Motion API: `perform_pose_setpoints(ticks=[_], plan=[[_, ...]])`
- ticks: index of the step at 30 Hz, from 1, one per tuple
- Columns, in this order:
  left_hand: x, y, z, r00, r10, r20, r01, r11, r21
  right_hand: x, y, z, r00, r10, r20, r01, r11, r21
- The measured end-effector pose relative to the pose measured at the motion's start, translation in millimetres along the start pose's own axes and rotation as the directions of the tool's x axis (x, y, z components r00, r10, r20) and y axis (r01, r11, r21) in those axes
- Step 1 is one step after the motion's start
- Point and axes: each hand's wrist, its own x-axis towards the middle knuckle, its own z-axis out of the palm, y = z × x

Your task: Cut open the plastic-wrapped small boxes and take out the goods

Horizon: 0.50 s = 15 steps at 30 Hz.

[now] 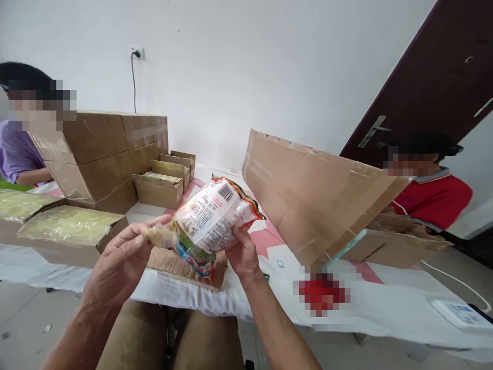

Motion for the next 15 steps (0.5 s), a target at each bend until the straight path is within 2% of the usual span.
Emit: perform_pose_setpoints(ticks=[5, 8, 11, 13, 14, 15], plan=[[2.5, 1.0, -14.1, 0.98, -0.061, 0.192, 0.012, 0.969, 0.248, -4.3, -4.7, 4.3, 0.986, 0.109, 0.126, -0.1, 0.992, -0.077], [1.1, -7.1, -8.6, 0.943, -0.182, 0.279, 0.116, 0.965, 0.237, -4.1, -5.6, 18.6, 0.973, 0.154, 0.17, -0.127, 0.979, -0.16], [-4.0, -14.4, 2.5, 0.944, -0.244, 0.221, 0.218, 0.967, 0.135, -1.2, -9.1, 31.8, 0.974, 0.149, 0.169, -0.1, 0.959, -0.266], [-7.4, -17.1, 9.1, 0.96, -0.247, 0.132, 0.244, 0.969, 0.042, -2.2, -16.2, 36.3, 0.993, -0.005, 0.114, 0.046, 0.932, -0.36], [-8.3, -17.8, 11.7, 0.964, -0.249, 0.089, 0.251, 0.968, -0.002, -5.0, -21.6, 37.7, 0.986, -0.15, 0.076, 0.168, 0.894, -0.414], [-8.6, -18.3, 13.8, 0.967, -0.251, 0.053, 0.253, 0.967, -0.036, -9.5, -27.8, 39.1, 0.948, -0.315, 0.049, 0.3, 0.829, -0.472]])
